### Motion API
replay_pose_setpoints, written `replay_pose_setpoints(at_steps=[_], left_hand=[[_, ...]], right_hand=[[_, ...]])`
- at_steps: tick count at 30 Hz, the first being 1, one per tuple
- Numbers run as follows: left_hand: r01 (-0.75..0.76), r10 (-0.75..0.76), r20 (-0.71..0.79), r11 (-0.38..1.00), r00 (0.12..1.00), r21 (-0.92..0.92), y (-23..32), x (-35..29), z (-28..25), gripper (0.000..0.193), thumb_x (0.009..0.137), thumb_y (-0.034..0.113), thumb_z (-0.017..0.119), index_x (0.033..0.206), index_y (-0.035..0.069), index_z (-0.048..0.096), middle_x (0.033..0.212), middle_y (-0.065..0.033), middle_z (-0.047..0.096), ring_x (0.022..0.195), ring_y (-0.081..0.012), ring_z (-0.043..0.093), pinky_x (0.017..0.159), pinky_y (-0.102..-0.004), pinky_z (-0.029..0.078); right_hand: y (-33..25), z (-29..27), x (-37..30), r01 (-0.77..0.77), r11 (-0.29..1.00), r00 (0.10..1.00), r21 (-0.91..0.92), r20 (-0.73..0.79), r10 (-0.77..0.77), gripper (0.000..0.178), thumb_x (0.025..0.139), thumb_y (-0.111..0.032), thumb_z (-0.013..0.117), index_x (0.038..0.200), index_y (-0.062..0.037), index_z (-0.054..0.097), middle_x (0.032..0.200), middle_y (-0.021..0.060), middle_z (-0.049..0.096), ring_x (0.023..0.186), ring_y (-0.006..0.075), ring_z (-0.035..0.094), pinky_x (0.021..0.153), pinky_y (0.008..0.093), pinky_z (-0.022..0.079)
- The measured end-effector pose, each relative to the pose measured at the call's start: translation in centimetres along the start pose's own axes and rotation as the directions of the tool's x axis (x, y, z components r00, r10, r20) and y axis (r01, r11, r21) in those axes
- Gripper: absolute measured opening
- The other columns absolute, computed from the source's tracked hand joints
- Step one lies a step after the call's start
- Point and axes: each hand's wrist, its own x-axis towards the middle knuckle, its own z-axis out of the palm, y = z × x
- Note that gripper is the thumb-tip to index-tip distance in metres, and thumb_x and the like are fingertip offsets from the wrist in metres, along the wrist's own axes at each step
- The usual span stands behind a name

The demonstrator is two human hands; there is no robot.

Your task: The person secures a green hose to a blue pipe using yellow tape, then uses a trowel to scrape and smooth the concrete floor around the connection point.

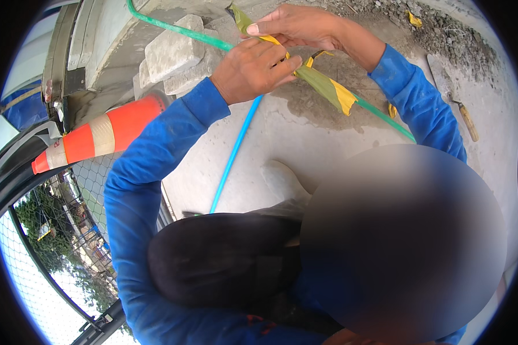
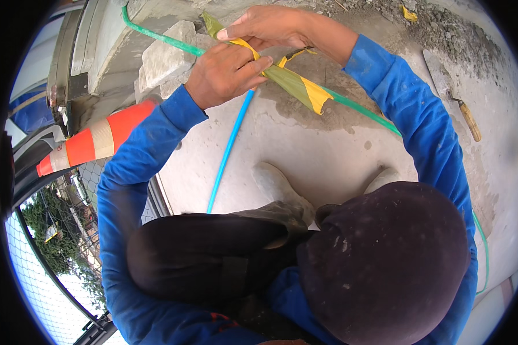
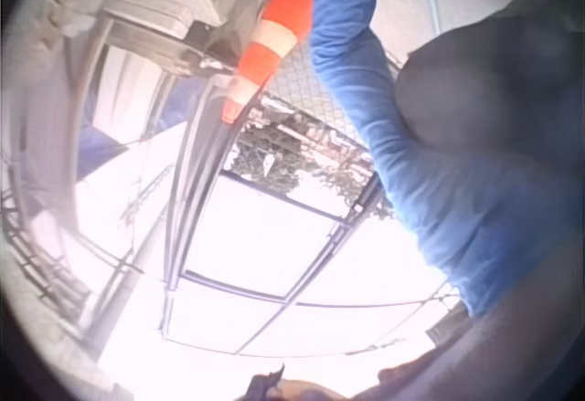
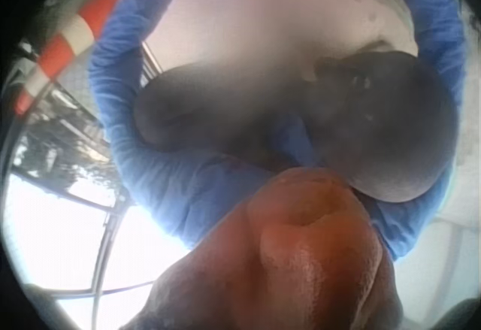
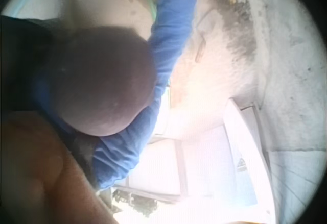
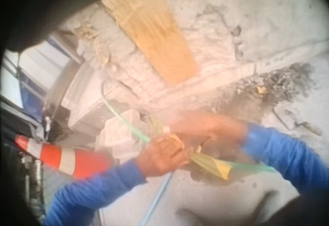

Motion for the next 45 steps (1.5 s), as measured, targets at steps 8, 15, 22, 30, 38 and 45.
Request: replay_pose_setpoints(at_steps=[8,15,22,30,38,45], left_hand=[[0.145,-0.151,0.083,0.987,0.985,0.075,1.5,-1.5,0.1,0.039,0.085,0.029,0.092,0.115,0.012,0.075,0.104,-0.0024,0.063,0.087,-0.0209,0.068,0.071,-0.0361,0.054],[0.154,-0.157,0.06,0.986,0.986,0.057,1.4,0.2,0.2,0.037,0.083,0.03,0.091,0.109,0.011,0.073,0.118,-0.0037,0.065,0.093,-0.0207,0.067,0.072,-0.0352,0.056],[0.005,-0.04,0.167,0.979,0.985,0.204,0.7,-0.7,0.8,0.04,0.085,0.025,0.085,0.121,0.012,0.074,0.107,-0.003,0.067,0.092,-0.0194,0.066,0.072,-0.0352,0.052],[-0.076,0.047,0.168,0.983,0.985,0.168,0.6,-0.8,0.3,0.046,0.084,0.019,0.08,0.129,0.012,0.074,0.101,-0.0034,0.066,0.093,-0.0208,0.067,0.071,-0.0347,0.049],[-0.075,0.048,0.153,0.982,0.987,0.175,0.6,-0.5,0.7,0.039,0.085,0.022,0.085,0.121,0.011,0.074,0.1,-0.0031,0.065,0.091,-0.0198,0.066,0.071,-0.0347,0.05],[-0.014,0.006,0.097,0.997,0.995,0.08,0.1,-0.3,1.0,0.039,0.086,0.028,0.091,0.112,0.006,0.071,0.095,-0.0045,0.065,0.086,-0.022,0.066,0.072,-0.0362,0.055]], right_hand=[[-12.2,-0.9,-2.9,-0.786,0.614,0.611,0.069,-0.065,0.789,0.033,0.096,-0.027,0.085,0.119,-0.0044,0.077,0.108,0.0068,0.075,0.095,0.0183,0.069,0.085,0.0338,0.054],[-13.7,3.1,-5.5,-0.682,0.729,0.714,-0.062,-0.274,0.645,0.022,0.099,-0.017,0.079,0.115,-0.0021,0.077,0.107,0.016,0.078,0.102,0.0374,0.073,0.09,0.0437,0.058],[-12.6,3.7,-7.4,-0.739,0.625,0.602,0.25,-0.17,0.78,0.028,0.11,-0.019,0.068,0.129,-0.0018,0.078,0.107,0.015,0.08,0.092,0.0247,0.072,0.087,0.0383,0.057],[-9.0,1.8,-7.5,-0.837,-0.035,0.065,0.546,0.163,0.984,0.068,0.102,-0.062,0.072,0.108,0.0042,0.085,0.099,0.0122,0.079,0.089,0.0197,0.069,0.083,0.0301,0.054],[-4.9,2.3,-4.8,-0.483,-0.197,0.162,0.853,0.309,0.937,0.027,0.103,-0.028,0.077,0.11,-0.0015,0.078,0.1,0.0097,0.08,0.093,0.0148,0.074,0.087,0.0275,0.06],[-3.3,0.9,-4.3,-0.275,-0.3,0.327,0.913,0.382,0.864,0.028,0.116,-0.021,0.053,0.131,-0.0004,0.064,0.124,0.0144,0.08,0.102,0.022,0.079,0.097,0.0371,0.066]])
